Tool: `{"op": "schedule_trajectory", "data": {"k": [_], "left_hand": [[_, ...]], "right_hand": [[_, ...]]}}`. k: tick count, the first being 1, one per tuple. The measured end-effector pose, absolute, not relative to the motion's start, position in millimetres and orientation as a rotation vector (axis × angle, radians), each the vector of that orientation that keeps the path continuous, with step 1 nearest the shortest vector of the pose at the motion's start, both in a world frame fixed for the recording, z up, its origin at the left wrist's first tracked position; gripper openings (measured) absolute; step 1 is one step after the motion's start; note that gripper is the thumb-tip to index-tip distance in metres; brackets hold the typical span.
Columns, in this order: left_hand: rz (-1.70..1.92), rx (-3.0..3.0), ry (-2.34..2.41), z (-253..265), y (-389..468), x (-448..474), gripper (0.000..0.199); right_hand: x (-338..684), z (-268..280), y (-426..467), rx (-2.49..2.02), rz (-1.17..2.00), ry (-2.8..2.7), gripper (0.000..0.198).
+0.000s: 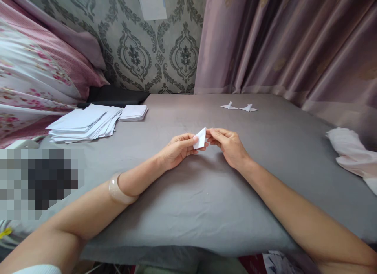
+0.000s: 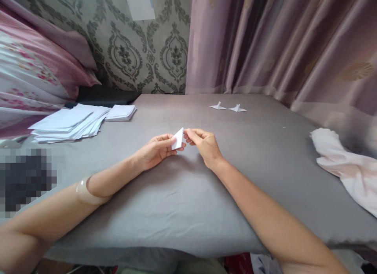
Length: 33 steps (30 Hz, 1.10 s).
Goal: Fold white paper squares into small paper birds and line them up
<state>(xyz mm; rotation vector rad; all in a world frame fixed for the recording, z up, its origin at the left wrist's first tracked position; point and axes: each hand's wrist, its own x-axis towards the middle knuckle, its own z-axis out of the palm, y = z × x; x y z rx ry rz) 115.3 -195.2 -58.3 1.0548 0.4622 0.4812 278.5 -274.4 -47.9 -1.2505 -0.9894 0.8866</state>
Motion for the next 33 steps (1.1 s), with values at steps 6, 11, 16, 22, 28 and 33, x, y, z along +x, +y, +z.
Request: {"op": "schedule_trajectory", "data": {"k": [6,11,16,22,28,33], "left_hand": [[0.460,1.061,0.443,-59.2,-194.5,115.0,0.022],[0.395,1.007,0.412,-55.0,-196.3,114.2,0.016],[0.251,0.868,0.327,-53.6,-193.8,112.1,0.012],[0.355,1.005,0.384,-55.4,-197.8,116.1,0.034],[0.569,1.291,0.517,-60.1,-200.4,115.9,0.027],[0.636,1.331,0.572,-63.1,-197.4,116.4,0.024]], "right_hand": [[274.7,-47.9,-275.0,-1.253,0.874,-1.035,0.024],[274.2,-45.0,-276.9,-1.221,0.906,-1.053,0.024],[273.9,-44.1,-277.8,-1.137,0.915,-1.198,0.019],[275.4,-45.6,-275.6,-1.248,0.820,-1.146,0.025],[276.6,-45.9,-275.3,-1.341,0.812,-1.110,0.036],[279.1,-47.5,-274.2,-1.312,0.923,-0.989,0.054]]}}
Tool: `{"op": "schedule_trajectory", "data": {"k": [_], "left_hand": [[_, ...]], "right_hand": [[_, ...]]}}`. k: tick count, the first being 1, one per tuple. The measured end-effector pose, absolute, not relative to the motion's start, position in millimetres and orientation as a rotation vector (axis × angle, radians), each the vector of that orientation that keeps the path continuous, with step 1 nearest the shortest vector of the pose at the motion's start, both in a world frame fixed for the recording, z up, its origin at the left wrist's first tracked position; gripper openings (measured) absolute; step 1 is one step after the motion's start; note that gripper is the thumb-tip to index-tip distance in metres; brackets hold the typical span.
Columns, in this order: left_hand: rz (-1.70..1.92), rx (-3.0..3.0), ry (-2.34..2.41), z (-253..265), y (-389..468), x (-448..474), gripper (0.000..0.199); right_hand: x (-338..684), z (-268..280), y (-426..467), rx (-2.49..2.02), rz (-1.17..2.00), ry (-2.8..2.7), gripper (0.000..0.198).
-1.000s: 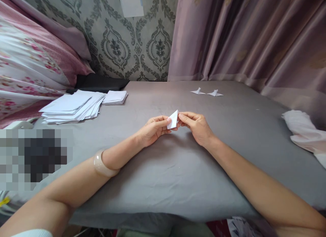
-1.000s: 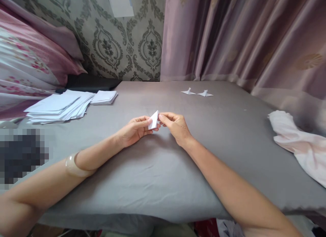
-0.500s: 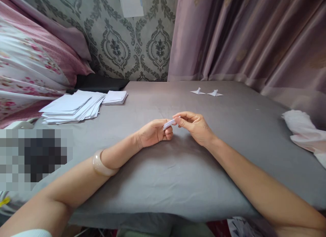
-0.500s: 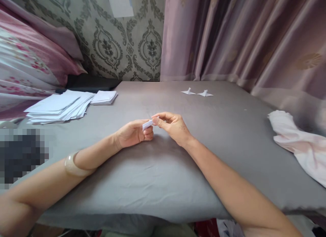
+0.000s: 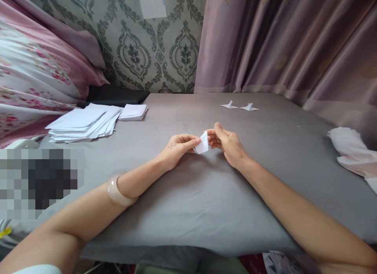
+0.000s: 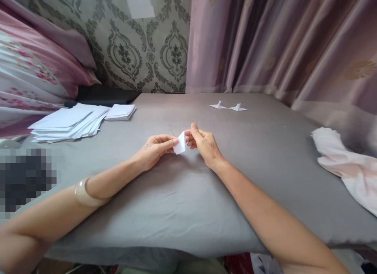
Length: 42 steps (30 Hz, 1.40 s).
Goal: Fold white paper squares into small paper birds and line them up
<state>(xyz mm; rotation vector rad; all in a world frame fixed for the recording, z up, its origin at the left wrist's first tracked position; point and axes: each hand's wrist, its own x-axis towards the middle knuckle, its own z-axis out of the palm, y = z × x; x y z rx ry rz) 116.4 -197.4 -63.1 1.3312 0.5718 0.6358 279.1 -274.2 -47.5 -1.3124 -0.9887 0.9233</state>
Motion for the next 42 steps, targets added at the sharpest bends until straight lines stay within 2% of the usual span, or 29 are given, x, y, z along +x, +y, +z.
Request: {"op": "schedule_trajectory", "data": {"k": [5,9,22,28,34,37,40,42], "left_hand": [[0.696,1.282,0.587,-64,-195,117,0.022],[0.695,1.264,0.595,-66,-193,117,0.022],[0.628,1.356,0.639,-63,-193,118,0.027],[0.529,1.560,0.835,-64,-171,122,0.019],[0.471,1.969,0.834,-68,-135,134,0.018],[0.428,2.099,0.799,-71,-125,138,0.015],[0.481,2.096,0.732,-76,-124,135,0.020],[0.526,2.084,0.689,-77,-127,131,0.026]], "right_hand": [[275,-45,-277,-1.363,0.939,-1.127,0.033],[272,-45,-278,-1.373,0.912,-1.140,0.028],[278,-52,-274,-1.478,0.916,-1.089,0.029],[287,-65,-252,-1.510,0.887,-1.300,0.023],[302,-66,-222,-1.749,0.652,-1.624,0.019],[308,-69,-218,-1.834,0.496,-1.676,0.023],[313,-75,-220,-1.835,0.468,-1.653,0.033],[316,-80,-223,-1.796,0.502,-1.658,0.032]]}}
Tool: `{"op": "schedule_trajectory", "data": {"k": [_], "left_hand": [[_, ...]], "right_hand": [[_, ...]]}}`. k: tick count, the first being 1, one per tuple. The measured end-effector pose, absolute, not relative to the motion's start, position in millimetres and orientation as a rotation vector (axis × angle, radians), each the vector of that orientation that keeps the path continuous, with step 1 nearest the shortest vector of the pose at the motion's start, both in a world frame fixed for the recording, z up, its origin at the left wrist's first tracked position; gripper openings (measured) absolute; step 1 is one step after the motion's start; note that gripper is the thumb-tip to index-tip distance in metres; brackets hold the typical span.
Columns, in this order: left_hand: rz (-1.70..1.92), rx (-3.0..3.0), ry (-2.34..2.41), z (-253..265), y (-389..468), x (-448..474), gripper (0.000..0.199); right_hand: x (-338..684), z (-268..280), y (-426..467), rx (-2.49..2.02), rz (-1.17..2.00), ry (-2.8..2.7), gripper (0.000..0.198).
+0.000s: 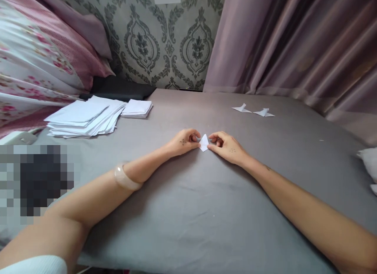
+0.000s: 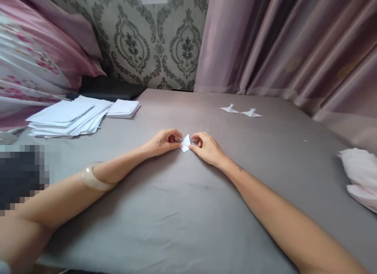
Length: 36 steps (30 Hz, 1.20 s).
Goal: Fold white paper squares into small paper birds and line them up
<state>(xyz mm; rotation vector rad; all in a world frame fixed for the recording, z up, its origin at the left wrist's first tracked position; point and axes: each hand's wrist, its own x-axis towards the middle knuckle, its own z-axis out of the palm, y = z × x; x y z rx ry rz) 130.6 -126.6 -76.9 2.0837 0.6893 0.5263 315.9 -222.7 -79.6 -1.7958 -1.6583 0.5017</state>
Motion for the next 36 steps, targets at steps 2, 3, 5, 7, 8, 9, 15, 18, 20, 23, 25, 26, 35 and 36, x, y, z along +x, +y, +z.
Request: {"op": "schedule_trajectory", "data": {"k": [2,3,5,7,8,9,15,18,20,23,25,26,35,36], "left_hand": [[0.517,2.097,0.664,-76,-130,127,0.024],[0.504,2.089,0.665,-75,-131,126,0.023],[0.477,2.046,0.667,-73,-132,125,0.023],[0.457,1.986,0.657,-72,-131,126,0.023],[0.450,1.959,0.649,-72,-130,126,0.023],[0.447,1.937,0.641,-72,-130,126,0.023],[0.440,1.893,0.636,-73,-128,124,0.021],[0.411,1.897,0.663,-68,-129,123,0.024],[0.379,1.897,0.692,-64,-129,122,0.027],[0.328,1.905,0.736,-62,-129,121,0.026],[0.337,1.939,0.731,-63,-129,121,0.021],[0.355,1.964,0.717,-64,-128,122,0.020],[0.451,2.262,0.678,-69,-130,125,0.013],[0.456,2.282,0.679,-69,-131,125,0.013]], "right_hand": [[318,-83,-224,-1.750,0.538,-1.655,0.029],[318,-84,-224,-1.730,0.554,-1.649,0.028],[319,-85,-224,-1.702,0.580,-1.640,0.025],[318,-84,-224,-1.694,0.604,-1.627,0.022],[318,-84,-224,-1.698,0.618,-1.610,0.024],[317,-83,-224,-1.707,0.630,-1.586,0.028],[317,-82,-224,-1.691,0.616,-1.642,0.023],[317,-82,-224,-1.659,0.603,-1.687,0.010],[318,-81,-224,-1.651,0.593,-1.697,0.009],[317,-81,-224,-1.659,0.588,-1.708,0.008],[316,-80,-224,-1.669,0.593,-1.712,0.008],[316,-79,-224,-1.674,0.595,-1.710,0.007],[315,-76,-224,-1.713,0.598,-1.724,0.007],[315,-76,-225,-1.711,0.591,-1.726,0.007]]}}
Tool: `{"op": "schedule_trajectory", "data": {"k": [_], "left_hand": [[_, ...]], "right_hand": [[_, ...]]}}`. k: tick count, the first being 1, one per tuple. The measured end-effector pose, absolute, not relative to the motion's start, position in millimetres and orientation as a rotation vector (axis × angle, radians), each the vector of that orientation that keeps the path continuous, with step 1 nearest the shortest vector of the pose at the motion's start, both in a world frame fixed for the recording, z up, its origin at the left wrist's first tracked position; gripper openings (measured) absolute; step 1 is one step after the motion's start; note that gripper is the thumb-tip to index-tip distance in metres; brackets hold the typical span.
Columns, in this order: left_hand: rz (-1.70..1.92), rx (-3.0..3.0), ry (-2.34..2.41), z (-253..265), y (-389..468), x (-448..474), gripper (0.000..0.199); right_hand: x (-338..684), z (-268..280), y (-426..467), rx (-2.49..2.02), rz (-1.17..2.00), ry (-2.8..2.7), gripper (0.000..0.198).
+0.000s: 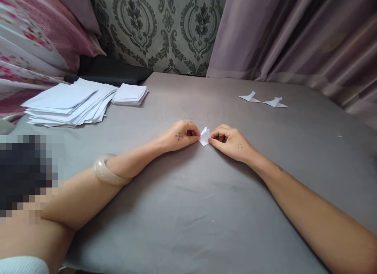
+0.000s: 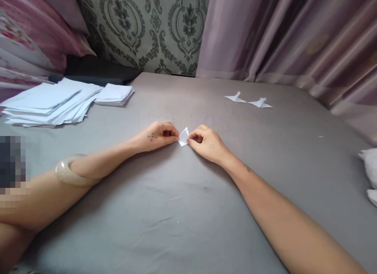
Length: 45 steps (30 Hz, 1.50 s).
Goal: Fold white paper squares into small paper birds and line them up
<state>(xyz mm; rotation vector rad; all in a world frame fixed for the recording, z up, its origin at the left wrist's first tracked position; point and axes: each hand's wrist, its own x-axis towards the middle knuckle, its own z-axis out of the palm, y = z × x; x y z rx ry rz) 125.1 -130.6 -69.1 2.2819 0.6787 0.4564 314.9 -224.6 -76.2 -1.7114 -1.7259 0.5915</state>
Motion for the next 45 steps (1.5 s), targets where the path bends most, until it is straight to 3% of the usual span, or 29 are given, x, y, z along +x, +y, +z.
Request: {"op": "schedule_trajectory", "data": {"k": [15,28,40,45], "left_hand": [[0.522,2.723,0.390,-71,-129,120,0.020],[0.348,3.192,0.093,-62,-133,120,0.034],[0.259,2.922,0.209,-53,-134,106,0.035],[0.199,3.038,0.274,-51,-141,109,0.031]], "right_hand": [[315,-73,-230,-1.605,0.512,-1.847,0.014],[316,-70,-236,-1.584,0.222,-2.200,0.023],[311,-62,-251,-1.611,0.110,-2.318,0.035],[302,-66,-251,-1.657,0.034,-2.204,0.025]]}}
